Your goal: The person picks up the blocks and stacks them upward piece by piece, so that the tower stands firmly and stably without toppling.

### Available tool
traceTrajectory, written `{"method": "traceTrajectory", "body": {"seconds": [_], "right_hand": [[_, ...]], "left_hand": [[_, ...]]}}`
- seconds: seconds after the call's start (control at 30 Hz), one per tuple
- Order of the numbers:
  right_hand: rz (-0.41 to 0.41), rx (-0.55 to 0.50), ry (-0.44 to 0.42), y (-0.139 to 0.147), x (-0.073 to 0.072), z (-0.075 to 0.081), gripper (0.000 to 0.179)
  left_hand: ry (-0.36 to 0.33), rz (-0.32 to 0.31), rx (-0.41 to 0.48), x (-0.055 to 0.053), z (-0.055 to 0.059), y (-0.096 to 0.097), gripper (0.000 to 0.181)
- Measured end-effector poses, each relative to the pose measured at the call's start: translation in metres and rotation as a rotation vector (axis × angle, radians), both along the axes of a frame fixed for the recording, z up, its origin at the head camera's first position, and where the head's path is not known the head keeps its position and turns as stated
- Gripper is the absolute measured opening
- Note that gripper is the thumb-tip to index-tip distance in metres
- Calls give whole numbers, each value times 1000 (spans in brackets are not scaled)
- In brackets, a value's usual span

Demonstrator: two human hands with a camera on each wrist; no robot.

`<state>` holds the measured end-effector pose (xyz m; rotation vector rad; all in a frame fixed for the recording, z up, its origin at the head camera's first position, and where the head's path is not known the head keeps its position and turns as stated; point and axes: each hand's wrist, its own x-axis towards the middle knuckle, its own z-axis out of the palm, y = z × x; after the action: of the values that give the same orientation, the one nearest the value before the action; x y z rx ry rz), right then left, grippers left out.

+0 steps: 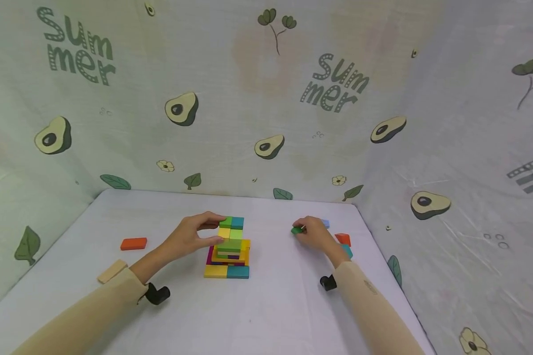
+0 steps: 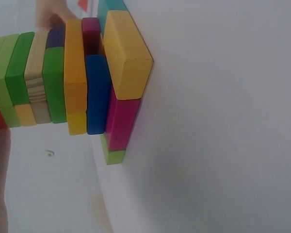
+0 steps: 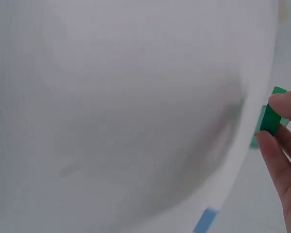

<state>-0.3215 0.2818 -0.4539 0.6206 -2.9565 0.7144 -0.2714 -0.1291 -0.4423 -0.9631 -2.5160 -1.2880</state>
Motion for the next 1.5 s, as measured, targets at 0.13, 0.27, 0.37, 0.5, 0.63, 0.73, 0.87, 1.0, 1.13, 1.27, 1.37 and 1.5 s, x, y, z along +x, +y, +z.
{"method": "traceTrajectory", "body": {"seconds": [0.13,0.27,0.37,0.5,0.63,0.73,0.87,1.0,1.13,1.27,1.37,1.5], "right_hand": [[88,-105,50,-31,21,24,33],[192,-180,131,-66,44,52,35],[260,-195,185,-88,60,70,35],[347,-180,214,-111,76,84,33],[411,-177,226,-129,82,87,31],[428,-171,249,-137,82,84,30],[436,-152,285,-141,80,75,27],[435,-131,323,-142,79,69,25],[427,-111,375,-141,78,66,24],[434,-103,438,-142,77,63,26],[445,-106,477,-145,75,61,25],[444,-113,505,-150,74,59,23]], "left_hand": [[5,-4,-3,-1,1,-2,58],[2,0,5,-2,1,-4,57],[-4,-4,5,-3,0,-3,57],[-3,-20,3,-4,0,-2,57],[3,-34,14,-3,1,-3,56],[22,-42,16,-3,2,-3,56],[42,-45,6,-2,2,-3,57],[41,-41,0,-4,1,-3,57],[49,-45,2,-5,1,-3,57],[49,-54,7,-4,2,-3,57],[42,-62,14,-4,3,-4,56],[51,-74,16,-5,2,-4,55]]}}
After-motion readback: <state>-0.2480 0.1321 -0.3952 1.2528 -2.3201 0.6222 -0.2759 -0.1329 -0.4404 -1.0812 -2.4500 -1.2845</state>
